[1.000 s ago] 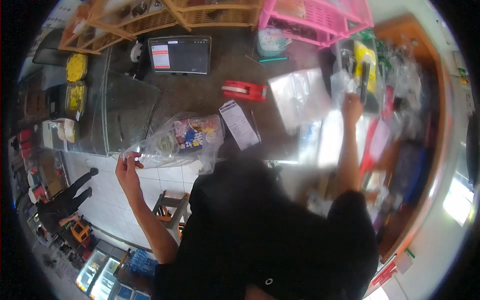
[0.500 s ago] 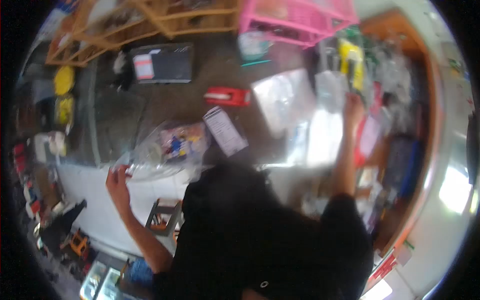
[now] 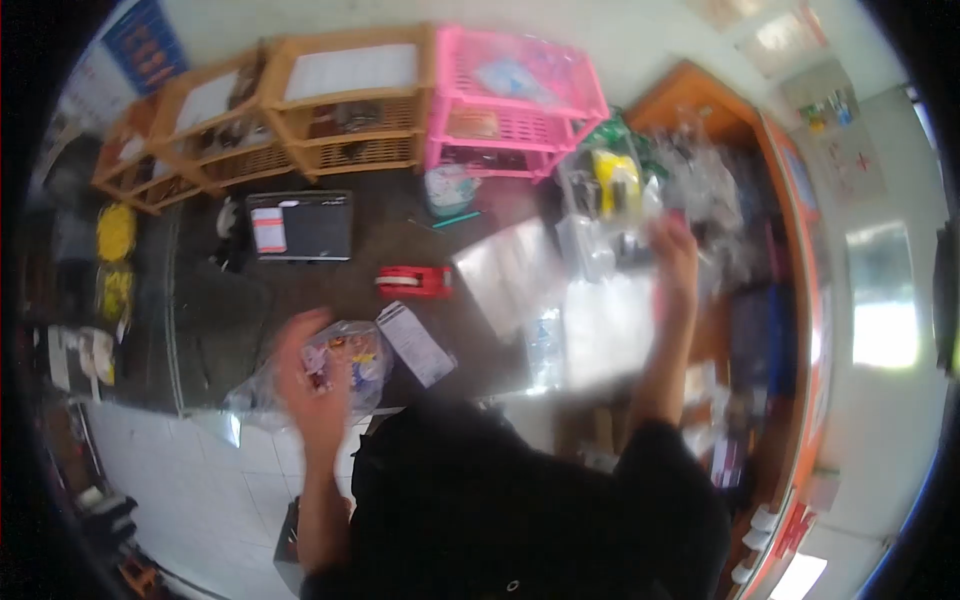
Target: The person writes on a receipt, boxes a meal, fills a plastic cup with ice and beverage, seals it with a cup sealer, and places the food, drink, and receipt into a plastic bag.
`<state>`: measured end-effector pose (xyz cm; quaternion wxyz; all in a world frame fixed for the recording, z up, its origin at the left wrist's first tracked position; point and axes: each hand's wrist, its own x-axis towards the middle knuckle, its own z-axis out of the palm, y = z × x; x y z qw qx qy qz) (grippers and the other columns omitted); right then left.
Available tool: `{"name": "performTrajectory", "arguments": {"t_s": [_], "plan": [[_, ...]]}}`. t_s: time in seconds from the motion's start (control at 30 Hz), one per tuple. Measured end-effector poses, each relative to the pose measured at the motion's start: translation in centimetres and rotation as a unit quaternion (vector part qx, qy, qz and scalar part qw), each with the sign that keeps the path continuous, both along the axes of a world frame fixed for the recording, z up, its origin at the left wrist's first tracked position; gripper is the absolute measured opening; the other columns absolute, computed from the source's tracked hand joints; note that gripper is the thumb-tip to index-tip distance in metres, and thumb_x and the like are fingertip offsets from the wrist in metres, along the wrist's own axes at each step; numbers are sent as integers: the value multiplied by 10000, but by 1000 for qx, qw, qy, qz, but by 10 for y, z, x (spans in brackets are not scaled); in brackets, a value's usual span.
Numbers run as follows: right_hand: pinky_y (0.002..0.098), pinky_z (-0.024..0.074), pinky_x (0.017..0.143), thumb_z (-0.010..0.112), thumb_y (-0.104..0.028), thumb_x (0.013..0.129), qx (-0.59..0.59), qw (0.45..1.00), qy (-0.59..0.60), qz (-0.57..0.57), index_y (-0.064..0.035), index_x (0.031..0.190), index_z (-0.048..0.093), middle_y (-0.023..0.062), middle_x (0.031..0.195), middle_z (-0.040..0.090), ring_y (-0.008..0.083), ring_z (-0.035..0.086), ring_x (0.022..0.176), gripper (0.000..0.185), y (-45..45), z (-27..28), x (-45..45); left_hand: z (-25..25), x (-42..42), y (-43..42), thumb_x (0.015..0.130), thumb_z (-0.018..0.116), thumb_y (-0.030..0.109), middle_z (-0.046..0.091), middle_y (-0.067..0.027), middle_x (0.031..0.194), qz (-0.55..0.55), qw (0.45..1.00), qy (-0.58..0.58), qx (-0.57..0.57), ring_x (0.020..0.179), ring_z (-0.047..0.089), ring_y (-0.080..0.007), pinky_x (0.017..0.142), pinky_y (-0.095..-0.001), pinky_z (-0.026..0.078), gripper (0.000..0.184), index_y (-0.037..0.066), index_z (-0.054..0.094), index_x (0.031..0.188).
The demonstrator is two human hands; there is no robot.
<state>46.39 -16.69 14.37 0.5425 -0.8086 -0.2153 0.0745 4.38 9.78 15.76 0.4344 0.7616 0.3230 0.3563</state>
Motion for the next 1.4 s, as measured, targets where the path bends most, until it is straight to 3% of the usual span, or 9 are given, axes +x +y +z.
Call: {"name": "performTrajectory", "arguments": {"t_s": [0.2,0.33,0.6,0.67,0.77,0.93,1.1,1.23,1.4], "plan": [[227,431,667,635,-67,837,-11,988,47,149,-66,784,620,-30,761,597,68,541,723,55,56,37,-122,-43,139,-55,873,715,225,314,-142,1497,-319,829,-138,-437,1175,558,-227,909,-321,510,818,59,218,1502],[245,456,682,640,-5,815,10,971,98,220,-63,836,583,-19,776,597,89,568,728,84,68,45,-155,-69,180,-45,898,672,198,663,-83,1074,-296,736,-194,-577,918,648,-155,849,-305,528,356,5,620,1193],[335,522,679,512,-91,942,183,916,188,303,-22,1007,571,61,884,620,170,609,764,111,-26,-21,-115,-123,124,-26,931,617,192,682,-44,904,-116,840,-100,-521,819,647,-109,737,-263,515,204,7,667,1000],[341,539,682,509,-141,958,-139,943,81,290,13,1096,594,69,860,620,188,616,781,224,3,-10,-137,-126,86,-38,931,620,186,679,-79,926,-196,847,-75,-489,857,657,-155,786,-286,517,200,1,641,1006],[337,542,709,528,-77,914,-363,871,-98,315,16,1079,619,88,894,647,199,637,803,210,-8,-47,-111,-53,4,-37,853,707,182,664,-137,1017,-13,998,-45,-36,1039,613,-232,929,-397,459,272,13,625,1050],[330,546,754,559,29,841,-282,872,-103,386,20,1050,660,121,951,693,219,672,838,233,19,-37,-143,-19,-137,18,800,748,252,650,-126,1114,396,881,130,225,1171,552,-251,1009,-540,372,349,53,645,1068],[409,520,885,562,-41,837,-19,754,-133,643,-29,1072,687,178,1060,689,365,651,992,267,166,17,-295,-121,-177,50,833,675,345,662,-98,1110,81,879,468,34,1052,619,-212,969,-506,419,344,99,689,1074],[437,502,874,580,-162,855,-324,620,-252,669,-28,1106,669,187,1086,673,350,631,1018,298,286,-108,-392,-80,-152,46,847,630,215,707,-75,964,49,980,-109,-159,900,641,-161,770,-313,511,243,62,696,1024],[439,495,881,642,-250,851,-70,603,-226,761,-13,1127,644,215,1093,653,335,626,998,364,353,-200,-423,-94,-168,36,887,616,196,703,-51,837,51,988,36,-144,763,630,-155,731,-330,524,223,46,717,1016]]}}
